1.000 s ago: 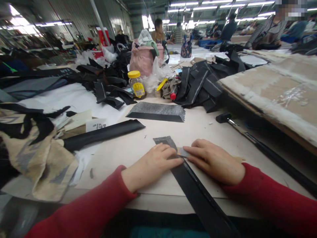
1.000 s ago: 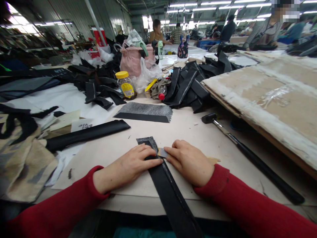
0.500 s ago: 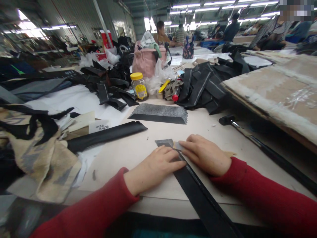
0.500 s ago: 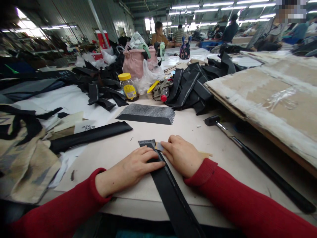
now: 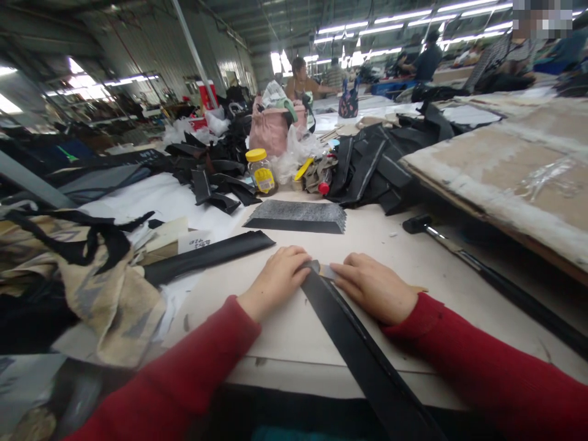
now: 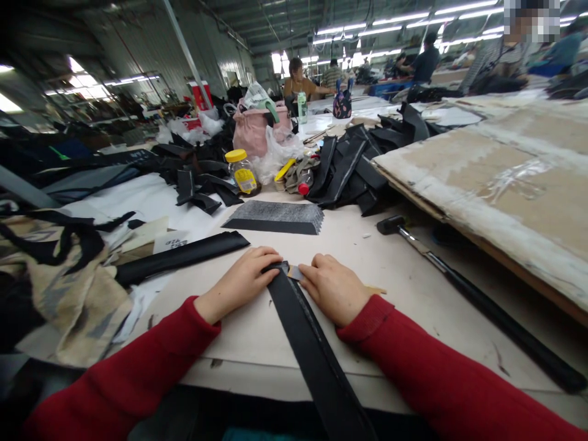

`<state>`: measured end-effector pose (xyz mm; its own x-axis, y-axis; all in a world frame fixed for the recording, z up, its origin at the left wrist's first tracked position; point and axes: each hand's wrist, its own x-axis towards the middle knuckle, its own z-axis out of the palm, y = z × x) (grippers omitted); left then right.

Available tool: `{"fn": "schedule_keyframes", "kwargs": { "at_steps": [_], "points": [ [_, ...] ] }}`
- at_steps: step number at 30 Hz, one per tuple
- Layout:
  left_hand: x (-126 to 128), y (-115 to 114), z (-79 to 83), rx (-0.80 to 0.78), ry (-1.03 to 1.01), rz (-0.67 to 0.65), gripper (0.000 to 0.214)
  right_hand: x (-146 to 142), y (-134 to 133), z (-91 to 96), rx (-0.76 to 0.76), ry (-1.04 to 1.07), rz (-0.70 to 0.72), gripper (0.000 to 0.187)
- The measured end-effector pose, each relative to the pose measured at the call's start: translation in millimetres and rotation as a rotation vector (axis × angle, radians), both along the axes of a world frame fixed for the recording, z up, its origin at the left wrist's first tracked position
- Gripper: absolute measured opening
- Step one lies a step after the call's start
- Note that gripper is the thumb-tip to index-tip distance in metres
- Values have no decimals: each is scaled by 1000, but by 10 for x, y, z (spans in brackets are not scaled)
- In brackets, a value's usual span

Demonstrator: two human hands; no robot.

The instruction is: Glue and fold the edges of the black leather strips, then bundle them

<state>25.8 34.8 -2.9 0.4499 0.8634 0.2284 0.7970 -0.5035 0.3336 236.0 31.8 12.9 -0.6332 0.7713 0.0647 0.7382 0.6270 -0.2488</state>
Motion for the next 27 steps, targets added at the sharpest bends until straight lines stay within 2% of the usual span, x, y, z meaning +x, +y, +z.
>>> {"fn": "schedule_keyframes", "kwargs": {
  "at_steps": [7,16,27],
  "points": [
    [29,-41,9,36,-35,-25,18,13,0,-9,16,0,3,27],
    [28,-77,-3,146,141,-74,18,8,-13,6,15,-25,-5,26],
    [-3,-52,198,131,405,-266,22,4,-15,-9,18,3,-10,26]
  ]
}}
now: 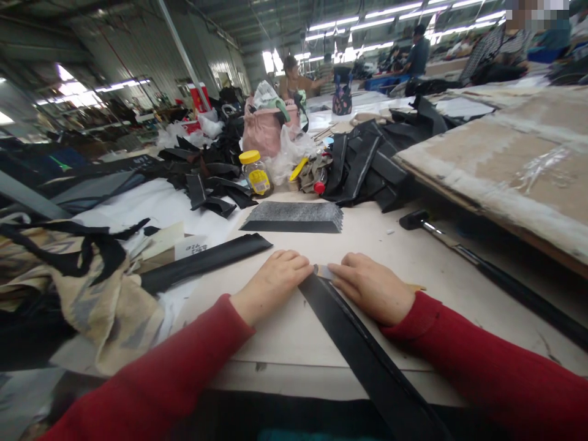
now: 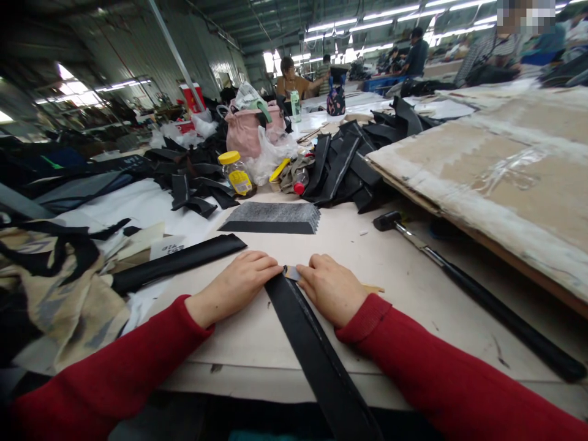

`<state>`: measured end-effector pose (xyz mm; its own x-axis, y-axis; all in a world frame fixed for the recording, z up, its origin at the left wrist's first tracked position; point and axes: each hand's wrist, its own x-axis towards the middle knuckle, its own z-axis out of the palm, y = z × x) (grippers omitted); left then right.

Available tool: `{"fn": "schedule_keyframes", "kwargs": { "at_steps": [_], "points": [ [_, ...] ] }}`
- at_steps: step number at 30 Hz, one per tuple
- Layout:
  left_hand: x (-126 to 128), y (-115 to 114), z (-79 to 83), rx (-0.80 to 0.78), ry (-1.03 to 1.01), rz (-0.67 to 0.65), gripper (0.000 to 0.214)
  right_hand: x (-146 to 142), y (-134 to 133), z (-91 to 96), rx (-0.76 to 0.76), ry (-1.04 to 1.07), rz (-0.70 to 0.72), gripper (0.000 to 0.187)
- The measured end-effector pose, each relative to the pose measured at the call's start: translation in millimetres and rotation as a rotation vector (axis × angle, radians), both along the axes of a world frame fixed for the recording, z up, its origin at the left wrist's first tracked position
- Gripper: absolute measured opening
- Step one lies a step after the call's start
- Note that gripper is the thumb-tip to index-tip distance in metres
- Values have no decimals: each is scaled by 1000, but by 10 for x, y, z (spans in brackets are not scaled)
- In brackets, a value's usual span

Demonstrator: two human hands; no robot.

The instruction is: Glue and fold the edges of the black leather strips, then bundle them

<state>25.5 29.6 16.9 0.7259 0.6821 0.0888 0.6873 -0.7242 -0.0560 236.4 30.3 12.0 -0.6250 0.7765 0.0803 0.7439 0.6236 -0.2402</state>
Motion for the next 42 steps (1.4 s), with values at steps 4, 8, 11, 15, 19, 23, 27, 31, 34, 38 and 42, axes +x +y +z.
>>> {"fn": "schedule_keyframes", "kwargs": {
  "at_steps": [4,8,11,15,19,23,27,31,34,38,42],
  "points": [
    [-48,-10,-41,-12,-34,19,25,4,0,-33,10,8,-1,27],
    [-82,-17,-102,-1,-68,31,26,6,18,-99,59,44,12,29],
    [-89,5,-90,-13,-62,27,25,2,34,-129,71,69,19,29],
    [-103,60,-48,-43,-56,5,25,2,67,-117,47,84,58,32],
    [-129,84,-71,-60,-91,-1,25,21,130,-92,10,106,105,32],
    [-134,72,-139,-79,-193,25,23,47,212,-81,-10,104,167,31],
    [-123,67,-189,-117,-291,96,14,53,282,-20,-39,63,224,31],
    [-131,66,-198,-142,-318,124,13,27,343,80,-71,8,271,31],
    [-149,63,-196,-147,-330,142,13,-16,387,130,-76,-30,302,31],
    [-171,61,-200,-140,-375,170,11,-75,414,140,-87,-55,328,31],
    [-187,69,-209,-153,-416,177,8,-87,421,107,-105,-27,328,33]
  ]
}}
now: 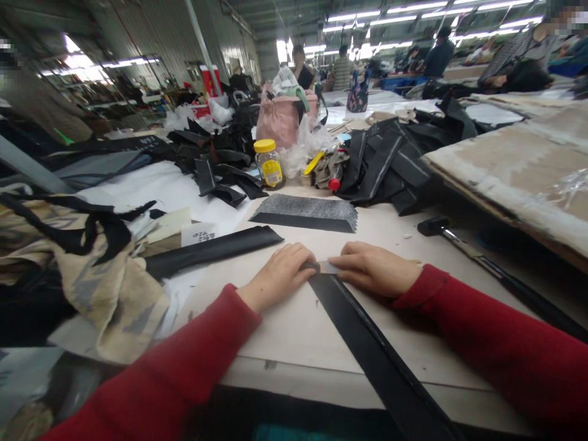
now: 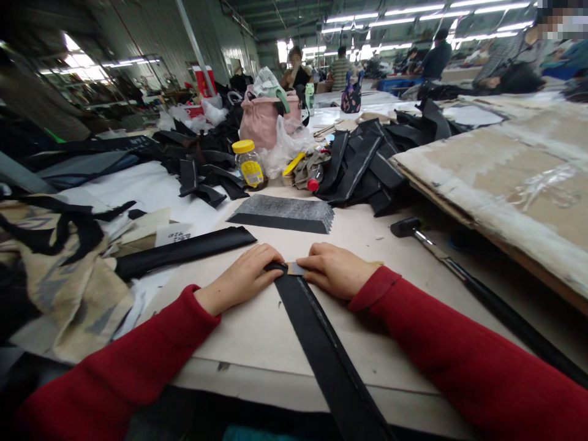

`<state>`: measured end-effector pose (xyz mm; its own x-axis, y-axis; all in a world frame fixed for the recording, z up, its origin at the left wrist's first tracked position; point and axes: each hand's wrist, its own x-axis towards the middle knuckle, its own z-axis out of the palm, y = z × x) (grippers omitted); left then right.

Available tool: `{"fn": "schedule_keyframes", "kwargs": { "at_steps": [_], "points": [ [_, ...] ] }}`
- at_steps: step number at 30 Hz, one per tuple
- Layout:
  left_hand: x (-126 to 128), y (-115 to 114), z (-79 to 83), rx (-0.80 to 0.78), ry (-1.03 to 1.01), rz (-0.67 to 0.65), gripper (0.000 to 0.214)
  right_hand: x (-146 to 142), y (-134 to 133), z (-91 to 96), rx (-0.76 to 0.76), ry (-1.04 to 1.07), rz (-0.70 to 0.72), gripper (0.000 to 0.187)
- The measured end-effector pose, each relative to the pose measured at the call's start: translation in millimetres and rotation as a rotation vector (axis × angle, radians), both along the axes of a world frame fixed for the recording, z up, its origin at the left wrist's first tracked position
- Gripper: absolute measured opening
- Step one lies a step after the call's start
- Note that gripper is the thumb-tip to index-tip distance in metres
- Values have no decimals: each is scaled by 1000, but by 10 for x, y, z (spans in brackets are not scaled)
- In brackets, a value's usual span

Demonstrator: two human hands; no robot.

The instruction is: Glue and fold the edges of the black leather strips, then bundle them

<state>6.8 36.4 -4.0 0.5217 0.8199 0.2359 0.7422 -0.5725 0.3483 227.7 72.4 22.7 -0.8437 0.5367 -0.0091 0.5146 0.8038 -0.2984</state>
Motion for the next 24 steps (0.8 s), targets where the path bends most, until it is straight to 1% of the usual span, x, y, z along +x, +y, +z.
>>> {"fn": "schedule_keyframes", "kwargs": {
  "at_steps": [6,8,12,19,21,24],
  "points": [
    [-8,15,-17,-3,18,-17,5,-6,67,-42,-7,24,57,33],
    [-1,14,-22,6,36,-14,7,-22,83,-58,-10,45,74,33],
    [-5,3,-20,27,70,-10,13,-45,83,-93,-12,70,61,34],
    [-187,-22,0,-21,3,-69,10,-36,83,-117,-18,81,62,34],
    [-215,-33,6,13,45,-76,13,-49,89,-111,-21,81,72,34],
    [-212,-61,34,92,201,-102,16,-92,95,-96,-27,77,80,34]
  ]
}}
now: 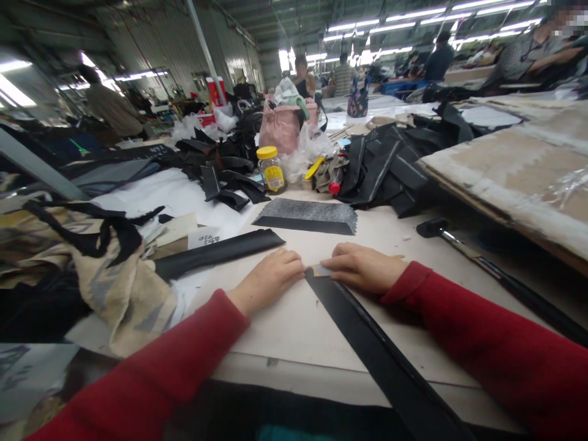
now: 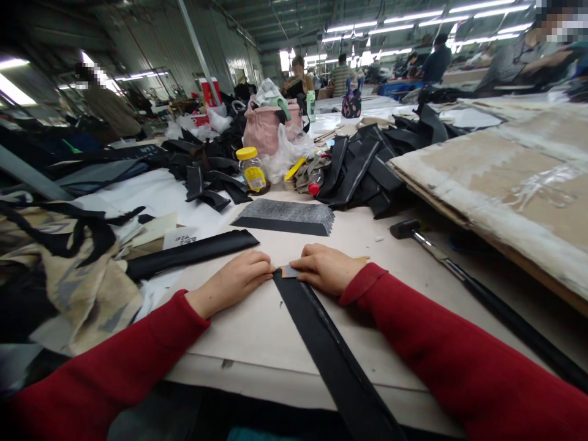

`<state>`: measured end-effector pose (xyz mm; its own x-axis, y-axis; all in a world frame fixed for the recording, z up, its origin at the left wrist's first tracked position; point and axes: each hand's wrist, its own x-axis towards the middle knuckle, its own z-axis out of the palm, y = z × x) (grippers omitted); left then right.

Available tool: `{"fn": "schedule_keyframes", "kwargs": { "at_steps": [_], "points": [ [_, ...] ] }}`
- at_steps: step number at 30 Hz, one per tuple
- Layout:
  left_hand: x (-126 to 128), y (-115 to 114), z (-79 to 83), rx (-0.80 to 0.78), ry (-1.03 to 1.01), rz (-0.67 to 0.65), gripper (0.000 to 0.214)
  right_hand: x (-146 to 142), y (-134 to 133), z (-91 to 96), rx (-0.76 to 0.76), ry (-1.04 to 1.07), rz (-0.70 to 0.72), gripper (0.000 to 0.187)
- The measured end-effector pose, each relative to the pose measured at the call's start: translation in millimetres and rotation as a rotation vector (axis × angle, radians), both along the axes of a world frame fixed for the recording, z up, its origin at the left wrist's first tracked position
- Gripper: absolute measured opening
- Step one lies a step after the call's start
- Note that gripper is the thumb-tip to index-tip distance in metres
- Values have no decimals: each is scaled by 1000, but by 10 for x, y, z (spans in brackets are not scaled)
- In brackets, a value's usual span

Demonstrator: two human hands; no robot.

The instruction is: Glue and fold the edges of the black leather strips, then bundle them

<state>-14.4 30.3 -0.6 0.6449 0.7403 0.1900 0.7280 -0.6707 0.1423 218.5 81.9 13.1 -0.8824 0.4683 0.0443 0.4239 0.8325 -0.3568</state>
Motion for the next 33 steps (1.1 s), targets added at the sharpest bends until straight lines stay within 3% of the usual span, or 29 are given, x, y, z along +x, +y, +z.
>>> {"fn": "schedule_keyframes", "kwargs": {
  "at_steps": [6,14,20,25,29,33],
  "points": [
    [-15,-136,69,62,232,-28,25,-114,-79,11,6,-17,-22,31],
    [-62,-206,47,-46,-53,77,24,-98,-166,-70,48,70,-108,30],
    [9,6,132,-158,-199,141,21,146,42,-112,102,79,-268,31],
    [253,277,39,-145,-348,273,20,160,-29,-6,135,43,-400,25],
    [365,287,-50,-143,-349,202,23,42,-173,33,26,-36,-385,27],
    [366,185,-33,-156,-317,72,14,-38,-229,-17,13,-43,-350,20]
  ]
}}
